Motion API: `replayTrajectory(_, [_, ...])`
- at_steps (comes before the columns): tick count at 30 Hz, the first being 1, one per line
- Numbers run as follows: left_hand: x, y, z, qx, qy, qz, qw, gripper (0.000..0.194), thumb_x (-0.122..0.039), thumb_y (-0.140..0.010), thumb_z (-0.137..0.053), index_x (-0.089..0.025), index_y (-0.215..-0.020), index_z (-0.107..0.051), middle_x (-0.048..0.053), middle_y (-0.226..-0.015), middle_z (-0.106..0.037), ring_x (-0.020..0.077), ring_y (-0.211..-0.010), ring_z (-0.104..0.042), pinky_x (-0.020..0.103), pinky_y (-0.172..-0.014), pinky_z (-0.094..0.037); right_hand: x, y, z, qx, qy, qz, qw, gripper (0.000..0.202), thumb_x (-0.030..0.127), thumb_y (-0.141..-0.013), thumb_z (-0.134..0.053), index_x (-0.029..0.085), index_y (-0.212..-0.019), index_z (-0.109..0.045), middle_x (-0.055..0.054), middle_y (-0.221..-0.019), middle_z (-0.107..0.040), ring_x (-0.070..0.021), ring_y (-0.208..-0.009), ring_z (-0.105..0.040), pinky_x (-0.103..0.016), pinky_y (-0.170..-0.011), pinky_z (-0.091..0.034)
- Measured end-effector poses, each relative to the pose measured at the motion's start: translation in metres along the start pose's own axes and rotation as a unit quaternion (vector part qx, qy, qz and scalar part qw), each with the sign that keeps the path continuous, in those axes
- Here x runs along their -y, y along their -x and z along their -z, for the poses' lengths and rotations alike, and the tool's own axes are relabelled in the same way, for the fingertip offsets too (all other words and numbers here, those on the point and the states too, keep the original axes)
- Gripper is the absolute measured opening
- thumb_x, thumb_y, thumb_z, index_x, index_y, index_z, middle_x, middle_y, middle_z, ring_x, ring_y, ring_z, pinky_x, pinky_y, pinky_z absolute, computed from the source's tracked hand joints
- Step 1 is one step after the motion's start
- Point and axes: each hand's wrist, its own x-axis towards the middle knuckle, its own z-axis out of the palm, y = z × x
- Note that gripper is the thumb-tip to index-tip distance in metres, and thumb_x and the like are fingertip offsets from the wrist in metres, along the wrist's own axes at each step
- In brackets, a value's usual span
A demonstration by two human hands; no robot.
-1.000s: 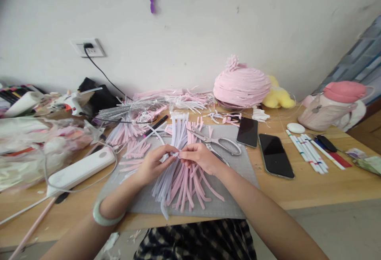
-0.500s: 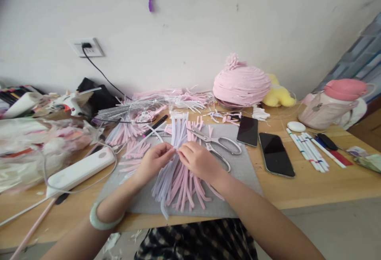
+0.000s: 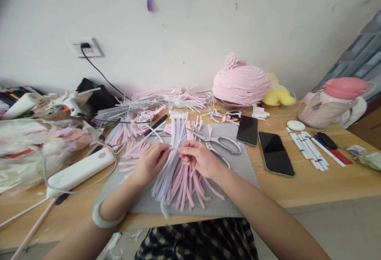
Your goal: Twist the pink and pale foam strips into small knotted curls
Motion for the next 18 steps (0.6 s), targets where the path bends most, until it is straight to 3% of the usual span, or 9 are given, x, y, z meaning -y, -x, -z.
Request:
replayTrajectory(2, [0.000,-0.001,0.001,-0.018,-0.009,-0.020,1.000,0.017,-0.017,-0.084,-0.039,-0.018,-0.094,-0.053,0.005,-0.080,-0.061,0.0143,-0.076,-0.058,0.025,-0.068,-0.045,0.000,0.000,0.002,-0.014,0.016,0.011,1.000,0.014,0.018,-0.063,-0.065,0.013,-0.058,-0.053,0.004,-0.052,-0.051,-0.0039,-0.042,-0.042,-0.019,-0.042,-0.026])
replayTrajectory(5, [0.003,0.002,0.002,-0.037,-0.015,-0.088,0.995,0.023,-0.012,-0.083,-0.041,-0.018,-0.103,-0.050,0.006,-0.083,-0.061,0.0146,-0.078,-0.057,0.026,-0.068,-0.046,-0.002,0.000,0.004,0.009,0.041,-0.041,0.998,0.017,0.026,-0.070,-0.059,0.011,-0.063,-0.058,0.001,-0.054,-0.054,-0.0052,-0.041,-0.043,-0.020,-0.041,-0.025])
replayTrajectory(9, [0.009,0.008,0.001,-0.015,-0.033,-0.165,0.986,0.035,-0.008,-0.081,-0.043,-0.019,-0.115,-0.044,0.008,-0.090,-0.061,0.0150,-0.080,-0.057,0.027,-0.070,-0.046,-0.005,0.002,0.000,0.050,0.035,-0.059,0.996,0.016,0.027,-0.068,-0.063,0.012,-0.066,-0.058,0.001,-0.057,-0.054,-0.0039,-0.042,-0.042,-0.019,-0.042,-0.024])
replayTrajectory(12, [0.012,0.011,0.000,0.006,-0.042,-0.174,0.984,0.036,-0.009,-0.082,-0.042,-0.020,-0.116,-0.044,0.008,-0.092,-0.062,0.0152,-0.080,-0.058,0.028,-0.071,-0.046,-0.004,0.003,-0.003,0.041,0.054,-0.040,0.997,0.017,0.026,-0.062,-0.068,0.014,-0.066,-0.056,0.004,-0.053,-0.050,-0.0038,-0.043,-0.039,-0.019,-0.043,-0.024])
replayTrajectory(16, [0.008,0.012,-0.002,0.014,-0.023,-0.120,0.992,0.028,-0.013,-0.082,-0.042,-0.019,-0.108,-0.050,0.008,-0.088,-0.062,0.0155,-0.079,-0.058,0.029,-0.071,-0.046,-0.004,0.006,-0.003,-0.004,0.186,0.063,0.981,0.019,0.032,-0.065,-0.065,0.016,-0.065,-0.054,0.004,-0.052,-0.047,-0.0064,-0.045,-0.039,-0.021,-0.043,-0.027])
replayTrajectory(18, [0.002,0.009,-0.003,0.010,0.016,-0.062,0.998,0.022,-0.016,-0.083,-0.042,-0.019,-0.101,-0.054,0.007,-0.086,-0.063,0.0153,-0.079,-0.058,0.028,-0.072,-0.046,-0.005,0.008,-0.001,-0.033,0.313,0.173,0.933,0.015,0.031,-0.070,-0.060,0.017,-0.067,-0.055,0.001,-0.058,-0.050,-0.0093,-0.051,-0.043,-0.023,-0.049,-0.034])
